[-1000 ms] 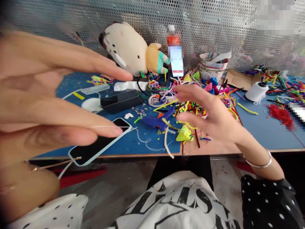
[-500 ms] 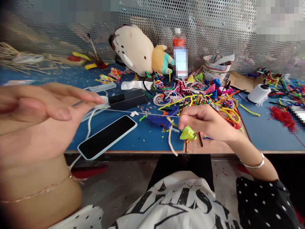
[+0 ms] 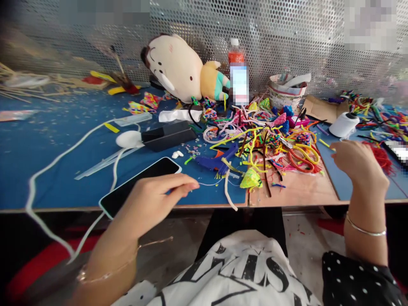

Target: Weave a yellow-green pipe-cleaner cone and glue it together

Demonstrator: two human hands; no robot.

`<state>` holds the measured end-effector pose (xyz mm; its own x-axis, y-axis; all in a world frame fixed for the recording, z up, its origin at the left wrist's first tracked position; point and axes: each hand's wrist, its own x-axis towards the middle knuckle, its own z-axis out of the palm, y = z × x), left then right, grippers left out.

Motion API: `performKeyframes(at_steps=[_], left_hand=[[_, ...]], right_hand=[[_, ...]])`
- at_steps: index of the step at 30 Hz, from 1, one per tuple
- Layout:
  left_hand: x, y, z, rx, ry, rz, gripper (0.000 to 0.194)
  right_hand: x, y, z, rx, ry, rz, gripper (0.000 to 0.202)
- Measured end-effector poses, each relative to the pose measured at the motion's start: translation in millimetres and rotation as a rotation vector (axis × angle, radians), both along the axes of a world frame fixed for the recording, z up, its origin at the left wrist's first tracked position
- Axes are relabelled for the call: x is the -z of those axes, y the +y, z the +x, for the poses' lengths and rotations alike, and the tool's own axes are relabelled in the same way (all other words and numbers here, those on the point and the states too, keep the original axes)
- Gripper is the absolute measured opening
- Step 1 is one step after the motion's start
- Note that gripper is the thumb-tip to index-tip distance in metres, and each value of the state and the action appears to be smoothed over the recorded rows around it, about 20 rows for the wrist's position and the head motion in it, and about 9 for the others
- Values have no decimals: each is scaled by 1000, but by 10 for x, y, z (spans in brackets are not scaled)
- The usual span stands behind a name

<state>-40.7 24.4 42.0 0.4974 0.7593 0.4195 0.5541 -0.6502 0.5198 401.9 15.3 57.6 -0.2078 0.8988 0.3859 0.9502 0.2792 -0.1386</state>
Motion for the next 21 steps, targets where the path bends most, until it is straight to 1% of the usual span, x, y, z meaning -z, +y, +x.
performKeyframes(at_steps=[1,2,3,4,5,7,8,9,10,11,12,14,17,19,21], left_hand=[[51,-8,46,21,18,66,32],[89,-16,95,39,44,122,32],[115,-26,146,56,66,172,32],[130,-36,201,74,90,216,31],[135,-47,257,96,112,258,31],[130,-69,361,132,134,339,32],[127,-80,402,143,128,377,33],[128,-90,430,150,126,402,34],[133,-98,446,148,124,420,36],[144,-104,448,140,124,432,37],[161,-108,438,129,130,436,37],[209,-107,400,109,144,430,35],[289,-89,347,117,149,388,32],[323,-74,333,135,134,354,31],[332,-61,329,147,105,325,29]], right_hand=[[-33,-26,-127,110,-86,82,33],[-81,-52,-321,142,-134,88,31],[-133,-75,-567,107,-121,72,30],[-181,-92,-843,10,-57,49,30],[-216,-103,-1128,-140,59,8,32],[-231,-106,-1639,-475,288,-187,39],[-212,-98,-1837,-588,355,-313,46],[-178,-84,-1989,-630,399,-420,49],[-136,-65,-2098,-631,421,-514,49],[-90,-43,-2168,-616,429,-587,44],[-43,-18,-2208,-589,418,-619,35],[37,24,-2238,-521,386,-627,21],[106,48,-2248,-462,333,-672,10],[129,36,-2255,-436,273,-653,8],[153,14,-2254,-422,199,-571,9]])
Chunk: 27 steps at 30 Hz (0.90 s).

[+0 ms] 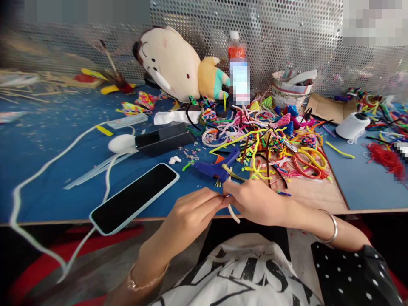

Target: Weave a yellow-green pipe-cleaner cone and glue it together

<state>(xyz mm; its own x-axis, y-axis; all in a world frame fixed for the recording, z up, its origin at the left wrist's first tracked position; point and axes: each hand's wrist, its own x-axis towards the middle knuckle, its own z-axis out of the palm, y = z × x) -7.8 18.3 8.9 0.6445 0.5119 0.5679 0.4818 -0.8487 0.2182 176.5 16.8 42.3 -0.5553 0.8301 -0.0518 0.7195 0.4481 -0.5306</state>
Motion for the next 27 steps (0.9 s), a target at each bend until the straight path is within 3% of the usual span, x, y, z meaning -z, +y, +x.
performKeyframes(at_steps=[7,12,15,21,24,27], left_hand=[[-8,33,-18,-22,-95,-44,23],[25,69,-12,-44,-44,-52,29],[22,79,-32,-61,-57,-59,27],[16,7,-61,11,-134,-118,17],[12,-41,-43,41,-143,-146,15],[8,-61,-10,81,-136,-178,18]], right_hand=[[97,7,50,-35,122,227,18],[-1,48,45,-64,270,47,22],[-39,23,17,-42,211,48,19],[12,-106,76,-127,20,357,28],[-6,-190,187,-240,14,345,29],[-48,-269,260,-252,34,335,26]])
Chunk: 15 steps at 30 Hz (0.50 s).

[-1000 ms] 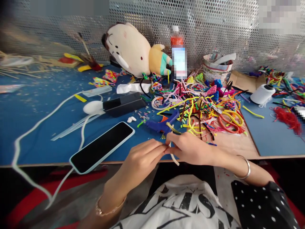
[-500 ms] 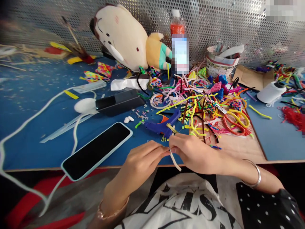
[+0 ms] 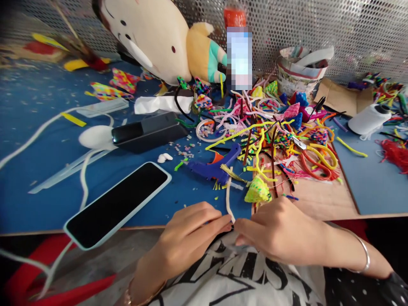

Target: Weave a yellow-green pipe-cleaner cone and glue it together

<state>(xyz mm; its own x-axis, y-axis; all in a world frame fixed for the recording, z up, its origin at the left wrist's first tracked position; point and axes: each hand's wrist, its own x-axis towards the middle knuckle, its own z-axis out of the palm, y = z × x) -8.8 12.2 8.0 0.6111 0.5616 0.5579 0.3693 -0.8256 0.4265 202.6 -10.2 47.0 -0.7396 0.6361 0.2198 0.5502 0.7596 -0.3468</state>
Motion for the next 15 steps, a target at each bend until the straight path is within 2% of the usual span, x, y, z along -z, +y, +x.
performKeyframes(at_steps=[3,6,11,13,15], left_hand=[[12,12,29,48,13,-19,18],[36,35,36,43,6,-17,17],[26,51,35,-3,16,27,20],[-26,54,45,-8,50,90,21],[-104,62,52,-10,117,168,23]], right_hand=[[-9,-43,11,18,-33,49,29],[20,-51,3,73,-35,30,33],[19,-46,-22,229,41,-109,29],[-28,-21,-60,297,94,-179,21],[-81,24,-112,292,110,-255,15]])
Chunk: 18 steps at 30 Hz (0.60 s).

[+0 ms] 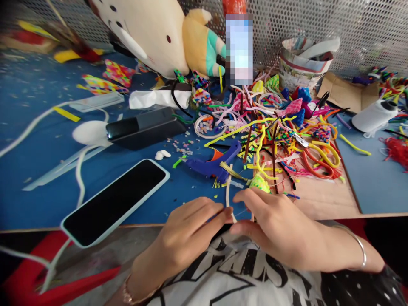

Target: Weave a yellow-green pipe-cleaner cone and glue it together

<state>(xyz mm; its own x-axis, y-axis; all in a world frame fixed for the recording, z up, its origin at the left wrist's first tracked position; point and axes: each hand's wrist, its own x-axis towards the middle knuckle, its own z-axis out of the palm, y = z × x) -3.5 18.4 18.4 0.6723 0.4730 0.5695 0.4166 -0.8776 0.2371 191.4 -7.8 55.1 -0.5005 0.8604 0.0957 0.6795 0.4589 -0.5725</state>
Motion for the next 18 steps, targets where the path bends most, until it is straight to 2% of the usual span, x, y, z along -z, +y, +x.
performKeyframes(at_steps=[2,8,14,18], left_hand=[[-80,14,-3,1,71,70,27],[-191,73,-94,-30,184,195,28],[-284,109,-252,34,238,220,31],[-372,180,-438,78,267,207,30]], right_hand=[[-31,56,-53,-29,-13,-19,17],[37,175,-134,-92,-82,127,37],[32,230,-123,-196,0,162,32],[-44,311,-79,-185,179,58,22]])
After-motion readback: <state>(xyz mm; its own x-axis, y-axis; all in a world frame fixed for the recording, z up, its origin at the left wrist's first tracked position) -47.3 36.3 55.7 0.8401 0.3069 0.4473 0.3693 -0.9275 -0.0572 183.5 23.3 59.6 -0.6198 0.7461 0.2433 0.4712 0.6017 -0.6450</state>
